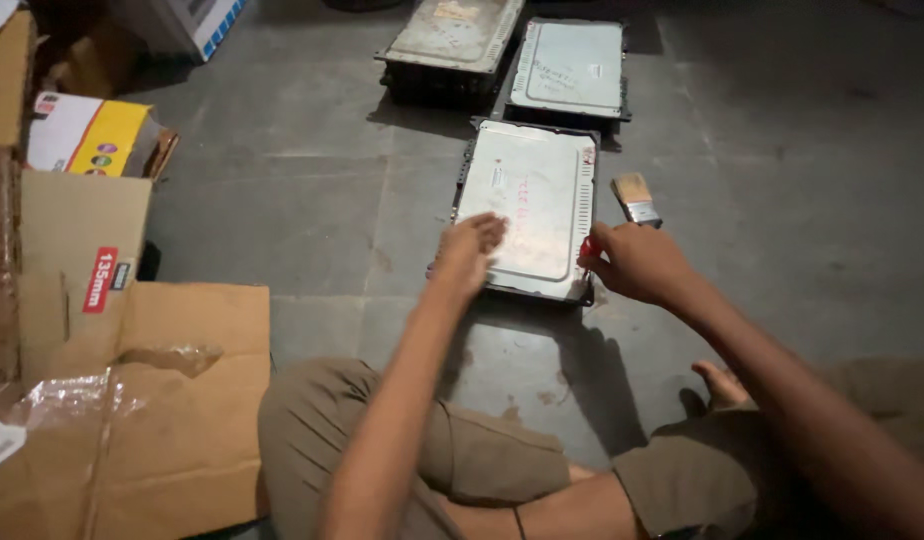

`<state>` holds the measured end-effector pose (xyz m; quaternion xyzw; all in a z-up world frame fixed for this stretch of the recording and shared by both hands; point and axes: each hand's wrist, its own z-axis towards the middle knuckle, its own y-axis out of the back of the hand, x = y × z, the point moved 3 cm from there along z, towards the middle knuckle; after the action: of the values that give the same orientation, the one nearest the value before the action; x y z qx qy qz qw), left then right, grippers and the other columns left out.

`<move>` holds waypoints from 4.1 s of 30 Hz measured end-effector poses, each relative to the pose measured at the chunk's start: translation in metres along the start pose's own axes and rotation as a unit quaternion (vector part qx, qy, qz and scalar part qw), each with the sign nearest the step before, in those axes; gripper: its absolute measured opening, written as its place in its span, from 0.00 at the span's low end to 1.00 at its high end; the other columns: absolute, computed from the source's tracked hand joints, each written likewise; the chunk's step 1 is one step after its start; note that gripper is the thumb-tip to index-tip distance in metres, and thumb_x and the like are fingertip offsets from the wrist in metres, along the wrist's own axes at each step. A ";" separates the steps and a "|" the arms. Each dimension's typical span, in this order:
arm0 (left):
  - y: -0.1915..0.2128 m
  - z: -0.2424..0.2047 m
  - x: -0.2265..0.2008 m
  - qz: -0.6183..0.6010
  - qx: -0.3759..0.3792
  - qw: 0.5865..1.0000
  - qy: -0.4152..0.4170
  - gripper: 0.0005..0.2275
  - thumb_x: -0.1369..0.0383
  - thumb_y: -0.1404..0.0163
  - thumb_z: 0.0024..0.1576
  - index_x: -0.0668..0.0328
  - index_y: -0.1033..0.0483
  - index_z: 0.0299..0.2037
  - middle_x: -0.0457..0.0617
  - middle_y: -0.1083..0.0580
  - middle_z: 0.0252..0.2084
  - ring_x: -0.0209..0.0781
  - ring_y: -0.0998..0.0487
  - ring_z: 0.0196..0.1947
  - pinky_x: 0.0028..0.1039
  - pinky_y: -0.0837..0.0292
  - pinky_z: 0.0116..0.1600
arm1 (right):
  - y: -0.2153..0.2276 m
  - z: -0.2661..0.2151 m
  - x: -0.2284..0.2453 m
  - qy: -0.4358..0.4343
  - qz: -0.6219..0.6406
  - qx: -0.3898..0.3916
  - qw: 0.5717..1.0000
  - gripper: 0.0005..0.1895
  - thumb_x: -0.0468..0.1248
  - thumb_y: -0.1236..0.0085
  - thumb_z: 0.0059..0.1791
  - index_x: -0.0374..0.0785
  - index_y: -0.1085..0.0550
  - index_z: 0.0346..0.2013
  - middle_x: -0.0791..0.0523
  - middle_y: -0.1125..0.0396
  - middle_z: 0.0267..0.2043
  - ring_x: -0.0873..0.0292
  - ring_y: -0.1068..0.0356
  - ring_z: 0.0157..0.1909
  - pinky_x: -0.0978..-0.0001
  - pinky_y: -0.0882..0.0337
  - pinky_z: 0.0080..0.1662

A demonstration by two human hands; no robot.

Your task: The person sits on the floor and uses a screwdriver to tighten screws on the internal circuit board of an electronic device. They then place the metal cover back on the device and secure it with screws. Finally, they use a brush to clean the exterior of the device.

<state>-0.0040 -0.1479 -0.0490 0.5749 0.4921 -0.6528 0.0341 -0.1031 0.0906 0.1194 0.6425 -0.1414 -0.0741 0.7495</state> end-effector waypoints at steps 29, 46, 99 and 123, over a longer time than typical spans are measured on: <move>0.054 -0.034 -0.061 -0.192 -0.083 0.978 0.017 0.10 0.76 0.41 0.54 0.67 0.25 0.43 0.51 0.21 0.37 0.41 0.18 0.38 0.28 0.20 0.49 | -0.050 0.093 0.129 -0.033 0.654 -0.120 0.746 0.17 0.41 0.51 0.57 0.30 0.39 0.50 0.46 0.33 0.49 0.54 0.26 0.51 0.60 0.21 0.54; 0.037 -0.055 -0.074 -0.079 -0.106 0.991 -0.016 0.07 0.79 0.42 0.54 0.66 0.26 0.40 0.53 0.22 0.38 0.43 0.18 0.38 0.30 0.17 0.49 | -0.068 0.087 0.117 -0.027 0.642 -0.158 0.750 0.13 0.39 0.52 0.58 0.32 0.39 0.49 0.48 0.33 0.48 0.55 0.26 0.50 0.63 0.20 0.53; 0.039 -0.050 -0.052 -0.087 -0.091 0.991 0.051 0.10 0.68 0.40 0.58 0.66 0.22 0.43 0.48 0.22 0.35 0.40 0.20 0.35 0.31 0.20 0.45 | -0.065 0.079 0.122 0.027 0.565 -0.140 0.813 0.20 0.34 0.46 0.56 0.39 0.43 0.58 0.51 0.34 0.49 0.62 0.30 0.52 0.69 0.27 0.48; 0.017 -0.065 -0.057 -0.049 -0.050 0.996 0.046 0.07 0.80 0.48 0.56 0.71 0.28 0.43 0.60 0.23 0.42 0.52 0.17 0.41 0.35 0.16 0.48 | -0.062 0.067 0.114 0.027 0.429 -0.247 0.869 0.22 0.22 0.51 0.52 0.41 0.40 0.58 0.48 0.24 0.41 0.52 0.19 0.45 0.62 0.22 0.45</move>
<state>0.0723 -0.1415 -0.0049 0.5771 0.5526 -0.6012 0.0082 -0.0107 -0.0157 0.0807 0.3149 -0.3598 0.2392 0.8451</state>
